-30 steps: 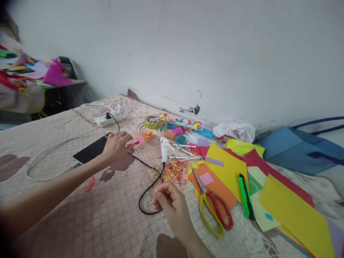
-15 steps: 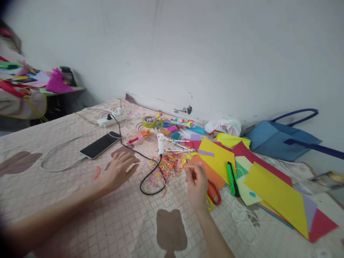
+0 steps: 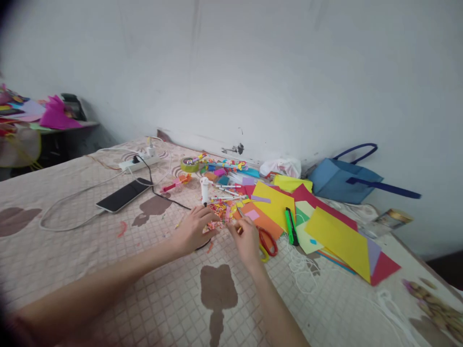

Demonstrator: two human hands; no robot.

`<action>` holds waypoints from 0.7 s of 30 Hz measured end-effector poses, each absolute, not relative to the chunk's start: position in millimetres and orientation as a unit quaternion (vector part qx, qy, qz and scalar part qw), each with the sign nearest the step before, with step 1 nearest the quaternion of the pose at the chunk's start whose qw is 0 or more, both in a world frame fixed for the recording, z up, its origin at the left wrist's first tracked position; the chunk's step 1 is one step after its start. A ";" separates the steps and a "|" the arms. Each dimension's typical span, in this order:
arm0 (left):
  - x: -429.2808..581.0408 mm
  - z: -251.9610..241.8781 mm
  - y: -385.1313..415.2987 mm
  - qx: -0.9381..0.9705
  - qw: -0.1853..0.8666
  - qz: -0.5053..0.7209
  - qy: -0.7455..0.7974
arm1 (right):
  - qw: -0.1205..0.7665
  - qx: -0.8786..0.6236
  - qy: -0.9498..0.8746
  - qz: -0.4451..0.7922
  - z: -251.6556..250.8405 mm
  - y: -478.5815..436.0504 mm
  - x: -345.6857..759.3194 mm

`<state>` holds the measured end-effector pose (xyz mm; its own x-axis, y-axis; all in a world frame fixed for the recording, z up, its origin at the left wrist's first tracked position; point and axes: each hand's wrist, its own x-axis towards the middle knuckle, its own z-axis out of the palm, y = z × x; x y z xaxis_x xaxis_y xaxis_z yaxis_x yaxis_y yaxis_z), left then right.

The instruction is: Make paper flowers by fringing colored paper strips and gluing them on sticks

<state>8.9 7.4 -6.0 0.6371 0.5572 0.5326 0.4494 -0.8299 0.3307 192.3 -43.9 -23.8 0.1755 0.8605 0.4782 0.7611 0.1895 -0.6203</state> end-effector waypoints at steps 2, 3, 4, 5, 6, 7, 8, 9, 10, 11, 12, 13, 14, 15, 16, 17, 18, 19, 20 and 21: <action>9.9 -8.6 4.9 0.909 0.075 0.312 0.267 | 0.425 -0.617 -0.657 0.084 -22.5 -46.9 186.2; 9.4 -9.5 4.0 0.914 0.067 0.306 0.258 | 0.427 -0.606 -0.662 0.107 -22.0 -48.5 182.6; 8.5 -10.1 3.3 0.920 0.058 0.300 0.247 | 0.430 -0.596 -0.665 0.131 -21.6 -50.0 179.1; 7.3 -10.4 2.7 0.926 0.049 0.291 0.233 | 0.433 -0.591 -0.664 0.147 -21.2 -51.3 176.1; 6.1 -10.4 2.3 0.933 0.038 0.281 0.219 | 0.432 -0.590 -0.665 0.153 -20.8 -52.4 174.1; 4.8 -10.4 2.0 0.940 0.027 0.271 0.205 | 0.423 -0.591 -0.670 0.151 -20.1 -53.2 173.4; 3.7 -10.3 1.9 0.946 0.015 0.262 0.191 | 0.409 -0.591 -0.680 0.145 -18.9 -53.8 174.1; 2.5 -10.2 1.8 0.950 0.003 0.255 0.177 | 0.390 -0.588 -0.695 0.139 -17.2 -54.3 176.2; 1.4 -10.3 1.8 0.953 -0.007 0.252 0.166 | 0.370 -0.580 -0.713 0.135 -15.1 -54.7 179.6; 0.2 -10.4 1.8 0.955 -0.014 0.251 0.160 | 0.356 -0.573 -0.727 0.132 -12.7 -55.2 184.1; -1.0 -10.5 2.0 0.955 -0.017 0.250 0.159 | 0.353 -0.569 -0.732 0.124 -10.1 -55.8 189.3; -2.3 -10.6 2.2 0.955 -0.015 0.249 0.161 | 0.359 -0.572 -0.729 0.111 -7.7 -56.6 194.9; -3.6 -10.5 2.3 0.955 -0.010 0.248 0.164 | 0.372 -0.580 -0.719 0.092 -5.5 -57.5 200.5; -4.9 -10.3 2.1 0.955 -0.002 0.248 0.166 | 0.388 -0.591 -0.704 0.070 -3.7 -58.6 205.8; -6.0 -9.9 1.7 0.954 0.006 0.249 0.167 | 0.401 -0.605 -0.687 0.046 -2.4 -59.8 210.7; -7.0 -9.6 0.8 0.953 0.014 0.252 0.165 | 0.413 -0.620 -0.666 0.018 -1.4 -60.9 215.1; -7.6 -9.3 -0.5 0.953 0.021 0.256 0.161 | 0.423 -0.636 -0.645 -0.012 -0.7 -61.9 219.0; -7.9 -9.1 -2.3 0.953 0.027 0.260 0.156 | 0.430 -0.650 -0.625 -0.041 0.0 -62.7 222.6; -7.8 -9.2 -4.4 0.952 0.035 0.264 0.150 | 0.437 -0.661 -0.606 -0.065 0.6 -63.0 226.3; -7.4 -9.6 -6.7 0.952 0.044 0.268 0.143 | 0.443 -0.669 -0.591 -0.083 1.3 -62.9 230.4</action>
<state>-7.4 -6.7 -9.6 0.8158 0.2962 0.4968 0.2487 -0.9551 0.1611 230.4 -62.9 1.3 0.2869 0.7171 0.6352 0.8649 0.0912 -0.4936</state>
